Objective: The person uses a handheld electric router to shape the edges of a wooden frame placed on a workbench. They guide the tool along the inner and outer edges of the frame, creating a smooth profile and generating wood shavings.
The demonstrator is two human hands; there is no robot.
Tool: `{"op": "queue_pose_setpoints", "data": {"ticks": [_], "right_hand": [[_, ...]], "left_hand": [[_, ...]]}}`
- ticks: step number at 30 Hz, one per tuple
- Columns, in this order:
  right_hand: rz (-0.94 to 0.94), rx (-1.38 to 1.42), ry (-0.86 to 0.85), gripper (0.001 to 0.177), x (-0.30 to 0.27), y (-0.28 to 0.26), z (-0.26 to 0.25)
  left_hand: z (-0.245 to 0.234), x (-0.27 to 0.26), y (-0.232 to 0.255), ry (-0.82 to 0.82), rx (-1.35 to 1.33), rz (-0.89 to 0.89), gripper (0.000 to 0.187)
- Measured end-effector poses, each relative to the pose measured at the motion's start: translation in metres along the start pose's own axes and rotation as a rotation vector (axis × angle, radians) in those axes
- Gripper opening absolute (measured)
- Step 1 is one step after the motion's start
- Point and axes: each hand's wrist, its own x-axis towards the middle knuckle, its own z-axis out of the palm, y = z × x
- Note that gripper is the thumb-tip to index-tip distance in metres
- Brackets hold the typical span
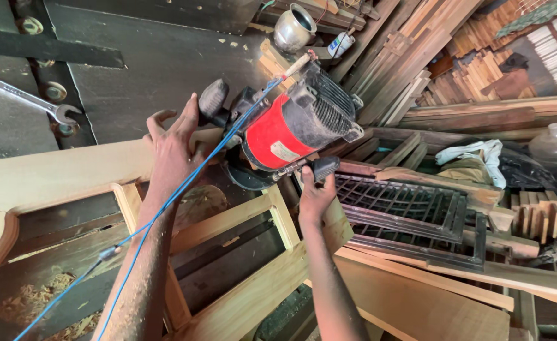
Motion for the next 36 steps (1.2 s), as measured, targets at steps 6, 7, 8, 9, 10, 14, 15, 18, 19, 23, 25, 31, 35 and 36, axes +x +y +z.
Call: {"op": "queue_pose_setpoints", "data": {"ticks": [6, 7, 8, 9, 10, 14, 15, 18, 19, 23, 25, 31, 35, 36], "right_hand": [[0.043, 0.108, -0.160, 0.026, 0.033, 0.034, -0.001], [0.080, 0.126, -0.168, 0.024, 0.038, 0.042, 0.000], [0.042, 0.101, -0.165, 0.022, 0.042, 0.050, 0.001], [0.004, 0.075, -0.162, 0.021, 0.046, 0.056, 0.002], [-0.030, 0.047, -0.153, 0.019, 0.047, 0.060, 0.002], [-0.025, 0.120, -0.253, 0.025, 0.055, 0.048, -0.002], [0.019, 0.165, -0.297, 0.028, 0.057, 0.041, -0.005], [0.032, 0.240, -0.376, 0.031, 0.062, 0.023, -0.011], [0.017, 0.255, -0.394, 0.031, 0.063, 0.021, -0.010], [0.126, 0.447, -0.339, 0.028, 0.062, 0.027, -0.002], [0.133, 0.454, -0.332, 0.027, 0.064, 0.032, -0.001], [0.111, 0.452, -0.343, 0.023, 0.064, 0.041, -0.003], [0.105, 0.450, -0.340, 0.027, 0.063, 0.040, -0.005], [0.098, 0.455, -0.337, 0.028, 0.064, 0.040, -0.005]], "left_hand": [[-0.012, -0.012, 0.009, 0.048, 0.096, 0.096, 0.060], [-0.013, -0.016, 0.011, 0.050, 0.090, 0.115, 0.060], [-0.014, -0.019, 0.012, 0.052, 0.086, 0.137, 0.060], [-0.014, -0.021, 0.013, 0.050, 0.107, 0.153, 0.059], [-0.014, -0.022, 0.013, 0.043, 0.126, 0.172, 0.059], [-0.010, -0.028, 0.013, 0.013, 0.198, 0.274, 0.053], [-0.008, -0.029, 0.013, 0.018, 0.174, 0.272, 0.050], [-0.002, -0.032, 0.015, 0.048, 0.098, 0.258, 0.043], [0.000, -0.033, 0.016, 0.067, 0.074, 0.245, 0.042], [0.005, -0.044, 0.019, 0.072, 0.256, 0.216, 0.037], [0.006, -0.044, 0.022, 0.082, 0.241, 0.233, 0.036], [0.004, -0.046, 0.036, 0.073, 0.203, 0.213, 0.037], [0.002, -0.047, 0.043, 0.058, 0.224, 0.189, 0.037], [0.002, -0.048, 0.044, 0.061, 0.198, 0.194, 0.037]]}}
